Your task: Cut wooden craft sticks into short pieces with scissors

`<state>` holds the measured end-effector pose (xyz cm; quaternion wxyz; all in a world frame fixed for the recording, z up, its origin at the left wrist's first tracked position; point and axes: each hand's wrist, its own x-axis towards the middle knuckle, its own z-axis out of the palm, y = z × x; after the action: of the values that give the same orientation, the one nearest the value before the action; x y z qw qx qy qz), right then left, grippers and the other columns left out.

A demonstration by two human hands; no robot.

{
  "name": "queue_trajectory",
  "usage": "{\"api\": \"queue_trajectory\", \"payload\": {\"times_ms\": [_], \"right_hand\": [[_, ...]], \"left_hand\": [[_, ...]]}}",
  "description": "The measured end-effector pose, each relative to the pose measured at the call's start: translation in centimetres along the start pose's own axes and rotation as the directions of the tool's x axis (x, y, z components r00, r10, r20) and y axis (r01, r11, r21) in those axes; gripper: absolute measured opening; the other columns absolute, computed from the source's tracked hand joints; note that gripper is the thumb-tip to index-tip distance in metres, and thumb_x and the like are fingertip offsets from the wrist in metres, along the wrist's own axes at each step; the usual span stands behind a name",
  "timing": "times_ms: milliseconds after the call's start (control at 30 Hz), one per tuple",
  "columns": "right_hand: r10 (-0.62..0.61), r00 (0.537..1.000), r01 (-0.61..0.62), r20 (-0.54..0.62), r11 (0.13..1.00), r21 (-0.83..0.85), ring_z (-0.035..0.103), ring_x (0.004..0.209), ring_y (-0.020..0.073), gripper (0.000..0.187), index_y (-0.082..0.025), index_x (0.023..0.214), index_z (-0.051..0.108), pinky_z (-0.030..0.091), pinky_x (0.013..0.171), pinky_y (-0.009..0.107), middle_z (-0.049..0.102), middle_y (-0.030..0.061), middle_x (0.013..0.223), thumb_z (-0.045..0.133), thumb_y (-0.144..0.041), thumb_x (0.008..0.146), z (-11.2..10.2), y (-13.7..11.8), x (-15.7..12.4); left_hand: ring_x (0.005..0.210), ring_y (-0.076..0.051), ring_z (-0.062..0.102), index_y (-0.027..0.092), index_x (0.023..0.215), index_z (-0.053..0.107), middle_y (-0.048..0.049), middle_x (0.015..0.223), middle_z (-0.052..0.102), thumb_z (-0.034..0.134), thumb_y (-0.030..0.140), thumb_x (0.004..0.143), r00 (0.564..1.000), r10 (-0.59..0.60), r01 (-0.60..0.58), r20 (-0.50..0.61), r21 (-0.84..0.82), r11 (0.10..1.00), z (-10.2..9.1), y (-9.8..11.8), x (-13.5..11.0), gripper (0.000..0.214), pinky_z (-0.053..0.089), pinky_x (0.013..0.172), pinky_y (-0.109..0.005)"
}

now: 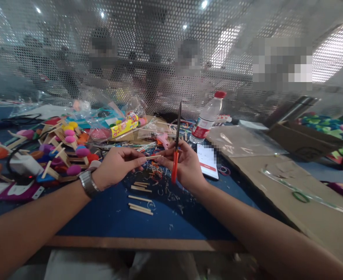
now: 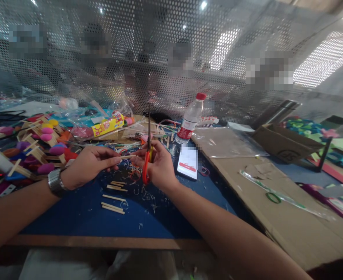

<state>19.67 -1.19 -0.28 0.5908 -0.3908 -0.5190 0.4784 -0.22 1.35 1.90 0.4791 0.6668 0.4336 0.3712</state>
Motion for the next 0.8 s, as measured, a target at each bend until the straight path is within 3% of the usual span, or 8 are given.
{"api": "queue_trajectory", "payload": {"times_ms": [333, 500, 633, 800], "right_hand": [[-0.003, 1.0, 0.003, 0.008, 0.999, 0.032, 0.075, 0.085, 0.0227, 0.054, -0.027, 0.091, 0.047, 0.062, 0.084, 0.043, 0.072, -0.0017, 0.083, 0.09, -0.035, 0.059, -0.03, 0.18, 0.09], [-0.005, 0.999, 0.001, 0.039, 0.995, 0.1, 0.074, 0.07, 0.0193, 0.053, -0.027, 0.093, 0.046, 0.062, 0.063, 0.035, 0.07, -0.0029, 0.081, 0.086, -0.045, 0.064, -0.08, 0.05, -0.08], [0.01, 0.993, -0.018, 0.114, 0.997, 0.069, 0.064, 0.05, 0.0123, 0.048, -0.027, 0.099, 0.044, 0.046, 0.04, 0.022, 0.069, -0.0039, 0.078, 0.073, -0.058, 0.077, -0.28, -0.12, -0.42], [0.004, 0.977, -0.002, 0.215, 1.0, -0.007, 0.044, 0.046, 0.0079, 0.045, -0.026, 0.101, 0.049, 0.034, 0.041, 0.021, 0.053, -0.0072, 0.064, 0.065, -0.063, 0.081, -0.09, -0.28, -0.9]], "left_hand": [[0.055, -0.01, 0.06, 0.013, 0.079, 0.074, -0.0048, 0.065, 0.072, 0.076, 0.034, 0.074, 1.0, 0.004, -0.005, -0.021, -0.027, 1.0, -0.13, 0.11, -0.06, 0.021, 0.048, 0.054, -0.02], [0.055, -0.009, 0.058, 0.013, 0.083, 0.075, -0.0043, 0.068, 0.072, 0.077, 0.038, 0.075, 0.999, 0.03, -0.034, -0.046, -0.077, 0.996, -0.52, -0.36, 0.1, 0.025, 0.047, 0.054, -0.02], [0.057, -0.009, 0.058, 0.014, 0.081, 0.075, -0.0038, 0.069, 0.071, 0.079, 0.039, 0.074, 0.996, 0.034, -0.046, -0.084, -0.15, 0.988, -0.56, -0.29, 0.09, 0.027, 0.048, 0.057, -0.021], [0.058, -0.009, 0.06, 0.014, 0.077, 0.074, -0.0015, 0.066, 0.07, 0.088, 0.036, 0.06, 0.989, -0.036, -0.028, -0.142, -0.429, 0.903, -0.2, 0.28, 0.02, 0.031, 0.05, 0.059, -0.022]]}}
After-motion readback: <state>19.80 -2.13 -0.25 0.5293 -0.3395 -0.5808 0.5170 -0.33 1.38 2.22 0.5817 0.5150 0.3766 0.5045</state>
